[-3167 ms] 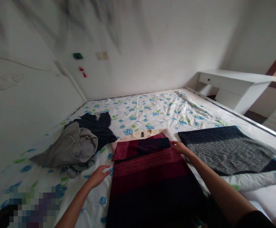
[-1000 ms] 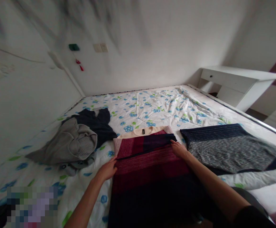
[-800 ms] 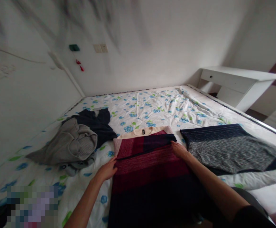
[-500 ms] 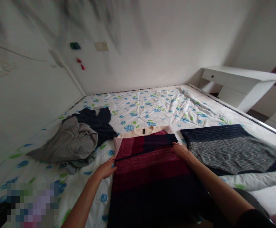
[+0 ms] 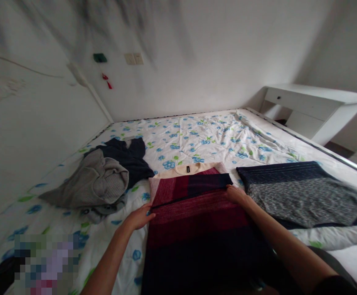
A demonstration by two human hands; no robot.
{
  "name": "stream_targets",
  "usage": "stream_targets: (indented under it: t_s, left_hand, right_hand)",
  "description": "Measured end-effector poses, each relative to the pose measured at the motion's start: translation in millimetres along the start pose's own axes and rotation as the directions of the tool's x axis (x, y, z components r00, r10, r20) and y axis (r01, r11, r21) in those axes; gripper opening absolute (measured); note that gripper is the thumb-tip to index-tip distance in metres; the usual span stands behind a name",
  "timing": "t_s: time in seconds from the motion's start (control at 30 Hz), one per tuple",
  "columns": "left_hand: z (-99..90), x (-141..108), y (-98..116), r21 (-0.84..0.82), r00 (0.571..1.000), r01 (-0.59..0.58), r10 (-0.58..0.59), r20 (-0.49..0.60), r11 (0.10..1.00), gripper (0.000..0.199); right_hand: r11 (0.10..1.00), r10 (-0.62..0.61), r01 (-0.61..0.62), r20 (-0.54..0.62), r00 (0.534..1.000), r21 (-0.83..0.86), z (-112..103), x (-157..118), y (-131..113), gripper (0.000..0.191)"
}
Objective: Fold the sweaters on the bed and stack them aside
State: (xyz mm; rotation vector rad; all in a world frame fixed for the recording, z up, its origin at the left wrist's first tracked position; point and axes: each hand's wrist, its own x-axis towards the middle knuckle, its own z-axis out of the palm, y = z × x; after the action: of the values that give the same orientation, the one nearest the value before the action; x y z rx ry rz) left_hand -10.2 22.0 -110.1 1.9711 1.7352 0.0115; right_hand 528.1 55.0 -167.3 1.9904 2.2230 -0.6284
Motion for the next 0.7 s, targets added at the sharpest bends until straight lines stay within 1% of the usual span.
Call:
stream_targets:
  t_s: [0.07, 0.1, 0.13, 0.17, 0.2, 0.23, 0.27, 0.3, 0.37, 0.4, 0.43, 0.5, 0.57, 0.63, 0.7]
  left_hand:
    - [-0.7, 4, -1, -0.012, 0.999, 0.002, -0.003, -0.045, 1.000, 0.034]
    - [-1.3, 7, 0, -0.027, 0.996, 0.029, -0.031, -0.087, 0.999, 0.027]
    - [-2.1, 9, 0, -0.057, 0.987, 0.078, -0.085, -0.140, 0.995, 0.021]
    - [-2.8, 12, 1, -0.109, 0.967, 0.146, -0.165, -0.193, 0.983, 0.017]
    - [-3.4, 15, 2, -0.187, 0.938, 0.216, -0.257, -0.232, 0.958, 0.017]
    - [-3.7, 18, 3, -0.294, 0.909, 0.262, -0.337, -0.243, 0.919, 0.021]
    - [-3.6, 20, 4, -0.421, 0.893, 0.272, -0.390, -0.224, 0.865, 0.026]
    - [-3.1, 22, 5, -0.552, 0.892, 0.252, -0.412, -0.186, 0.795, 0.032]
    - [-0.7, 26, 6, -0.761, 0.914, 0.181, -0.393, -0.104, 0.623, 0.044]
    - [1.1, 28, 7, -0.823, 0.923, 0.153, -0.378, -0.079, 0.547, 0.049]
    - [3.1, 32, 7, -0.862, 0.927, 0.135, -0.369, -0.065, 0.489, 0.052]
    - [7.2, 41, 8, -0.900, 0.932, 0.121, -0.361, -0.042, 0.419, 0.050]
    - [10.2, 51, 10, -0.919, 0.932, 0.126, -0.362, -0.020, 0.373, 0.041]
    - [10.4, 62, 11, -0.930, 0.925, 0.161, -0.380, 0.026, 0.330, 0.032]
    - [6.5, 72, 11, -0.938, 0.921, 0.217, -0.374, 0.105, 0.272, 0.028]
  right_hand:
    - [0.999, 0.021, -0.020, -0.022, 1.000, 0.032, -2, 2, 2, 0.036]
    - [0.998, 0.038, -0.036, -0.041, 0.998, 0.061, -4, 3, 4, 0.035]
    - [0.994, 0.060, -0.053, -0.070, 0.996, 0.099, -5, 5, 8, 0.035]
    - [0.987, 0.090, -0.073, -0.111, 0.990, 0.145, -6, 6, 14, 0.034]
    - [0.976, 0.127, -0.094, -0.162, 0.979, 0.196, -6, 9, 20, 0.034]
    - [0.960, 0.174, -0.117, -0.217, 0.961, 0.253, -5, 11, 27, 0.035]
    - [0.937, 0.234, -0.145, -0.262, 0.936, 0.317, -2, 13, 35, 0.037]
    - [0.905, 0.301, -0.178, -0.287, 0.909, 0.385, 1, 15, 43, 0.040]
    - [0.822, 0.413, -0.224, -0.277, 0.868, 0.523, 9, 20, 57, 0.047]
    - [0.776, 0.442, -0.224, -0.255, 0.860, 0.590, 13, 22, 62, 0.049]
    - [0.727, 0.455, -0.208, -0.234, 0.859, 0.654, 16, 24, 66, 0.050]
    - [0.619, 0.433, -0.118, -0.212, 0.876, 0.776, 20, 28, 71, 0.051]
    - [0.471, 0.401, -0.030, -0.184, 0.897, 0.881, 21, 32, 74, 0.049]
    - [0.308, 0.383, -0.008, -0.116, 0.916, 0.951, 19, 36, 77, 0.045]
    - [0.178, 0.353, -0.021, -0.044, 0.935, 0.984, 16, 40, 79, 0.038]
